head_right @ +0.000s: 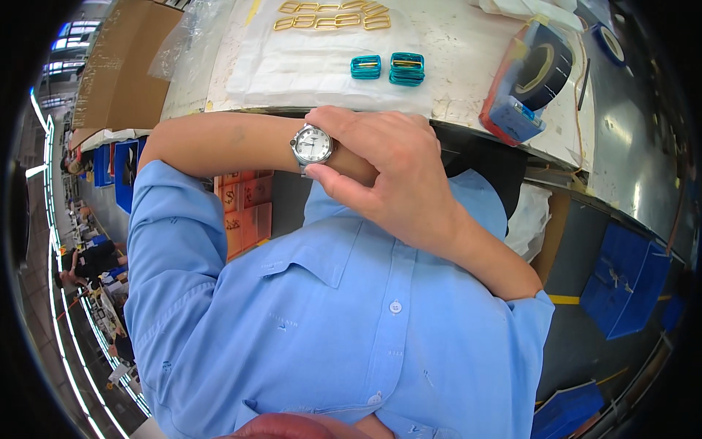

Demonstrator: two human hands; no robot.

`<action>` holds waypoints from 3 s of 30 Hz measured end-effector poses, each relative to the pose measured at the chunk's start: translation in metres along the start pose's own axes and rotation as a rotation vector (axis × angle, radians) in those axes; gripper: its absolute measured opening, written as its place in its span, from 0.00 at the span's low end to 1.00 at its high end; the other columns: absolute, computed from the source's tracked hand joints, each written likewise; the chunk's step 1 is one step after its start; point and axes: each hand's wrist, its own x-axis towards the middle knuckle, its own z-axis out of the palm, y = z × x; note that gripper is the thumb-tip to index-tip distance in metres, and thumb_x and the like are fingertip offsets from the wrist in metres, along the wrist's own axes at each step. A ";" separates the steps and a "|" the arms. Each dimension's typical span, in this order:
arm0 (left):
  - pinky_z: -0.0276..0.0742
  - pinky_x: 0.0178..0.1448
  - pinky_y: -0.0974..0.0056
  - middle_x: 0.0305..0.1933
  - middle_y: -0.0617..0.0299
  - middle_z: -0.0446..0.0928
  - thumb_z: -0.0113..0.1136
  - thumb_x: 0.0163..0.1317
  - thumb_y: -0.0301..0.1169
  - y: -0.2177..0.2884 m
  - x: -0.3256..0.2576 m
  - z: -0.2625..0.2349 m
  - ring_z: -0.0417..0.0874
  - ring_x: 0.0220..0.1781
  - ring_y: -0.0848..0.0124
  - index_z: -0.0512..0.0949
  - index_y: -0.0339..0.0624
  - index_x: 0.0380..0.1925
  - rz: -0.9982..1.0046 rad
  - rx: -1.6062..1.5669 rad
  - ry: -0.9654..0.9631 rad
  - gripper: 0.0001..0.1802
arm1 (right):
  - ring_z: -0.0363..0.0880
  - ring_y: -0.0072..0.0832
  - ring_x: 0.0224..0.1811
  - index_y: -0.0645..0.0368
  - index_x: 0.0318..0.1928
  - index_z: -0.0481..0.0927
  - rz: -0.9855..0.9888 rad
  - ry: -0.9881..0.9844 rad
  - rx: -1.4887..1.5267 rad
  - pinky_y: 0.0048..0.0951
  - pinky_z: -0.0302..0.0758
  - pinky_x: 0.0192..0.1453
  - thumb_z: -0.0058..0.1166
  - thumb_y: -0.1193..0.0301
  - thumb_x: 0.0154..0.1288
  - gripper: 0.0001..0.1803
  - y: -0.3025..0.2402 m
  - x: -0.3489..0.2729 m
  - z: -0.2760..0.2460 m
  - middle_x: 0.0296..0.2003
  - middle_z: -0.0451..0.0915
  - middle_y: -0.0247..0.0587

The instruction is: Applying blue protective film to gold-colored metal buckles.

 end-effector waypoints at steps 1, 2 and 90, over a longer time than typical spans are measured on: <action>0.80 0.67 0.60 0.57 0.61 0.88 0.67 0.75 0.41 -0.001 0.002 0.004 0.85 0.62 0.69 0.86 0.42 0.58 0.059 -0.050 0.039 0.19 | 0.89 0.39 0.53 0.55 0.67 0.87 0.000 0.000 0.000 0.35 0.80 0.64 0.77 0.72 0.58 0.33 0.000 0.000 0.000 0.57 0.91 0.45; 0.80 0.67 0.59 0.57 0.61 0.88 0.66 0.75 0.40 -0.003 0.003 0.007 0.85 0.62 0.69 0.86 0.42 0.58 0.117 -0.100 0.078 0.19 | 0.89 0.39 0.54 0.56 0.66 0.88 -0.004 0.001 0.010 0.35 0.80 0.65 0.77 0.72 0.58 0.33 0.001 -0.001 0.000 0.58 0.91 0.45; 0.84 0.65 0.60 0.55 0.54 0.88 0.72 0.73 0.25 -0.069 0.051 -0.100 0.89 0.54 0.66 0.88 0.32 0.48 0.988 -2.248 0.494 0.09 | 0.79 0.23 0.37 0.62 0.50 0.83 0.526 0.748 0.058 0.30 0.78 0.45 0.74 0.61 0.71 0.19 0.069 -0.070 -0.114 0.46 0.80 0.37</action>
